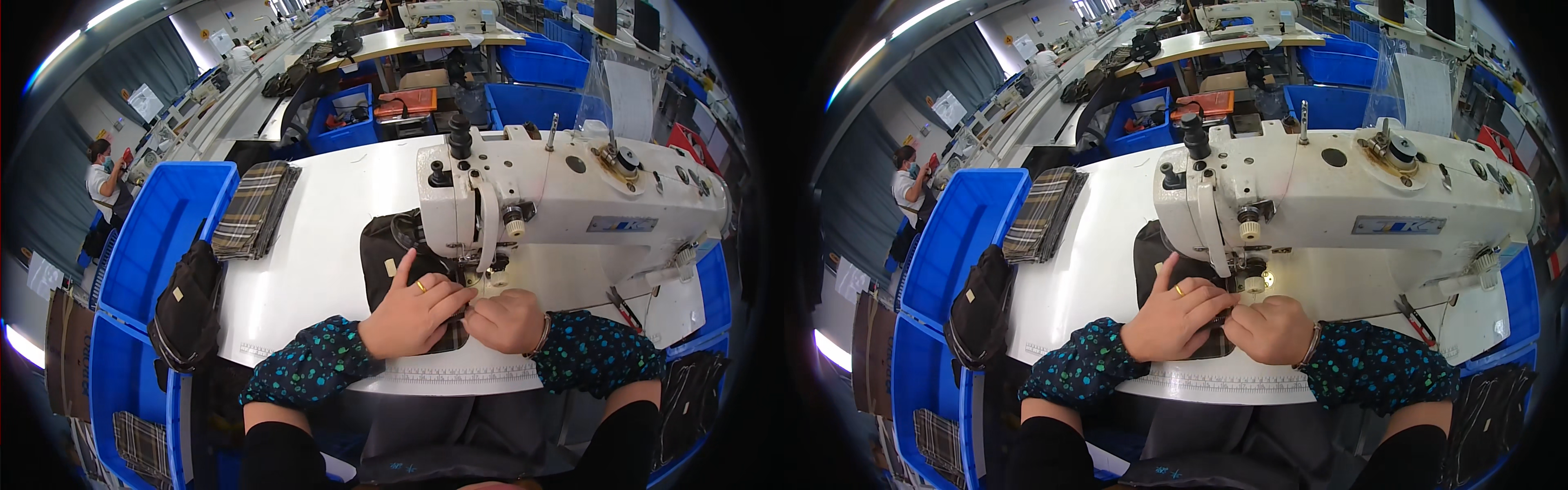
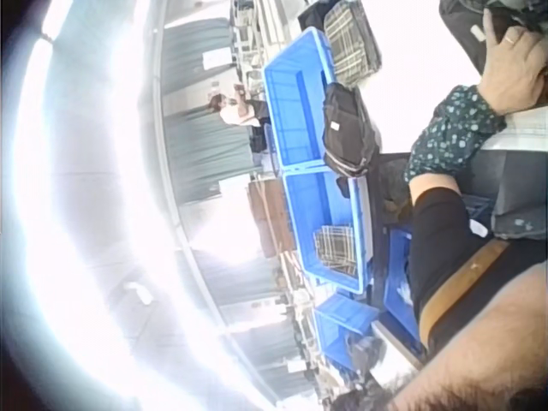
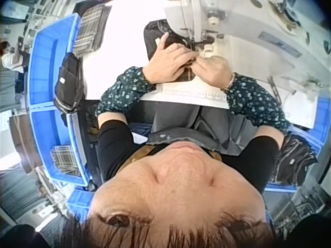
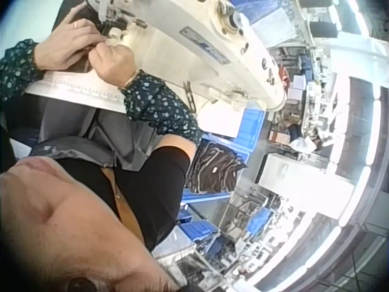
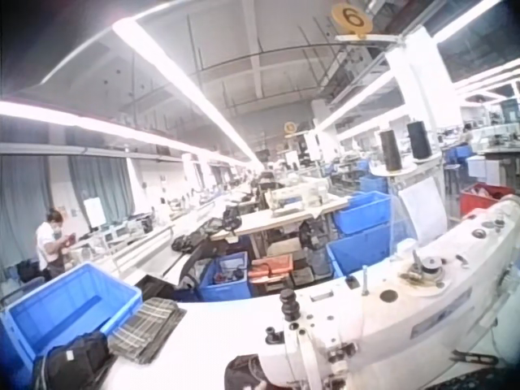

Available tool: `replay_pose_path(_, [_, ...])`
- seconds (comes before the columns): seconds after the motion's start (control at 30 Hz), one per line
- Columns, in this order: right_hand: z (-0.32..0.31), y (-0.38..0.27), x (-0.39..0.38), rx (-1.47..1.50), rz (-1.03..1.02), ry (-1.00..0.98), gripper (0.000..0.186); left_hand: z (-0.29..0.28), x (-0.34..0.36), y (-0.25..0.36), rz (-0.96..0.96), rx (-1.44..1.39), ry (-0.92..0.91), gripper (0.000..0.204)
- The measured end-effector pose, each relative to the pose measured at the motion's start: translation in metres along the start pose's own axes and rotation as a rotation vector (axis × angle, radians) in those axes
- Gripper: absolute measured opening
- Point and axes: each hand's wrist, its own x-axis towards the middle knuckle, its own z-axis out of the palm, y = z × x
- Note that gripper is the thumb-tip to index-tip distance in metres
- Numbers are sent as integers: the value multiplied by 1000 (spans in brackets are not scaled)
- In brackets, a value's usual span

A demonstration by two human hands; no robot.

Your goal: The person sews zippers onto small black pouches using an industrial sewing machine. They pick up pouches from a blue bin, align the zipper with the fabric, and guide the material under the needle. After sewing, the finished pouches are placed into a separate blue bin.

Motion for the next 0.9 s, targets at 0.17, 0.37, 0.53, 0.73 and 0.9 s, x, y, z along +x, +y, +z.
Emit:
replay_pose_path(0.17, [-2,-1,1,-18,38,-6,16,-10,-3,5,-7,121,-17,60])
replay_pose_path(0.37, [-2,-1,8,-16,89,-2,20,-13,-9,2,4,149,98,35])
replay_pose_path(0.53, [6,-2,6,109,160,-38,18,-9,-5,9,81,245,238,28])
replay_pose_path(0.73, [10,-4,0,236,321,-182,21,-11,-10,14,59,261,239,26])
replay_pose_path(0.9, [10,-2,1,260,262,-206,17,-16,-10,21,-9,259,213,20])
